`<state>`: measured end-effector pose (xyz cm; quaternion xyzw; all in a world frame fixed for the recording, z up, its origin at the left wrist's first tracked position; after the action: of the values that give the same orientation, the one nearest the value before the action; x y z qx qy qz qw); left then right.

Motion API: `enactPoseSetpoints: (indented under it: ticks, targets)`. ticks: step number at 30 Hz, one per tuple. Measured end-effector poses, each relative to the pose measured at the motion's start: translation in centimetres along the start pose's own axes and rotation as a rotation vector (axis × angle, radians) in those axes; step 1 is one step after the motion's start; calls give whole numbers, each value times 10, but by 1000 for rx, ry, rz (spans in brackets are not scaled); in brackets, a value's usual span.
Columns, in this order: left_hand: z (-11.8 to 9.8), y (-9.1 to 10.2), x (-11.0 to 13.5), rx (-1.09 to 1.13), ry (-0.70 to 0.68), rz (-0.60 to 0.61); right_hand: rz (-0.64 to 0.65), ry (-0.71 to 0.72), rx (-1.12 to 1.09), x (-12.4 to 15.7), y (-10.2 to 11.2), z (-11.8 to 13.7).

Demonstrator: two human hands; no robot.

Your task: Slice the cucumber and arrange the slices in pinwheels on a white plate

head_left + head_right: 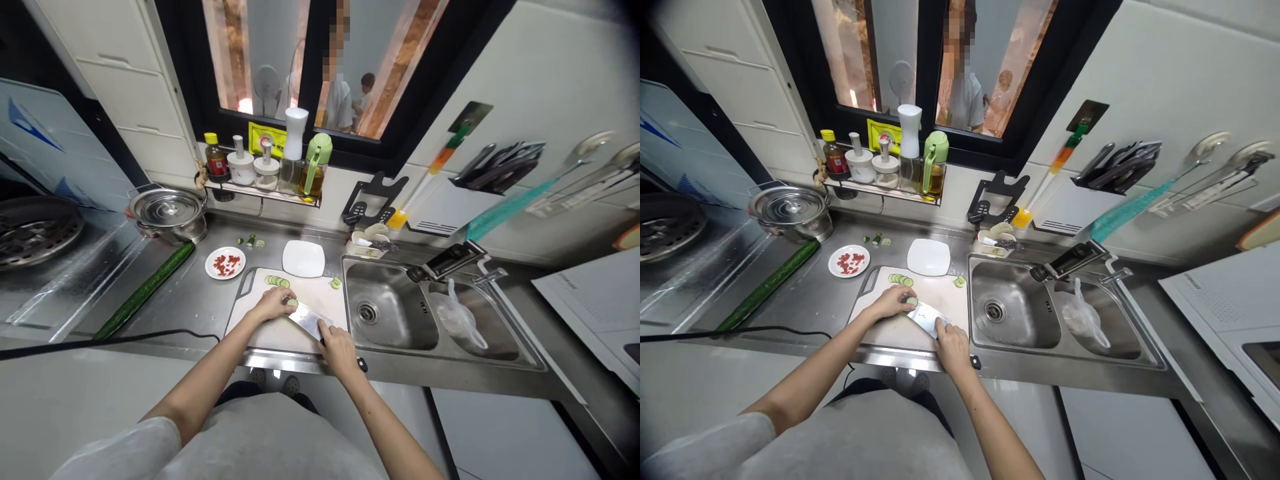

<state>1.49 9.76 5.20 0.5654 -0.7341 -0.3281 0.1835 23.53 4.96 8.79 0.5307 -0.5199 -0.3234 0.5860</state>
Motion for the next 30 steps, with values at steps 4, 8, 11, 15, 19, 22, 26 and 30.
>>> enactPoseSetpoints:
  ticks: [4, 8, 11, 15, 19, 22, 26, 30]
  targets:
    - [8, -10, -5, 52, 52, -38, 18, -43, -7, 6, -7, -6]
    - [22, -13, -15, 62, 267, -156, 29, -103, -40, 14, -15, -15]
    - [31, -10, -25, 14, 388, -206, 41, -143, -69, 21, -21, -21]
    - [41, -6, -38, -69, 430, -171, 73, -197, -101, 26, -27, -27]
    - [46, -6, -47, -231, 369, -145, 88, -230, -129, 28, -31, -29]
    - [42, -6, -50, -350, 308, -160, 72, -236, -158, 28, -34, -30]
    - [32, -1, -34, -328, 329, -166, 30, -252, -209, 26, -40, -31]
    - [22, 8, 16, -268, 310, -91, 19, -307, -276, 23, -44, -35]
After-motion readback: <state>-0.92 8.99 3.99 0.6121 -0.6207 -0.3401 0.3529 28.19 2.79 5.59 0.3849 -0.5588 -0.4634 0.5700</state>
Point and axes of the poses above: each hand's wrist, its own x-axis away from the middle knuckle, its own y-axis out of the back of the hand, z = x × y, the point moved 3 cm from there along -x, towards the middle knuckle, and after that the axes turned 13 degrees about -y, right-handed, at the moved point
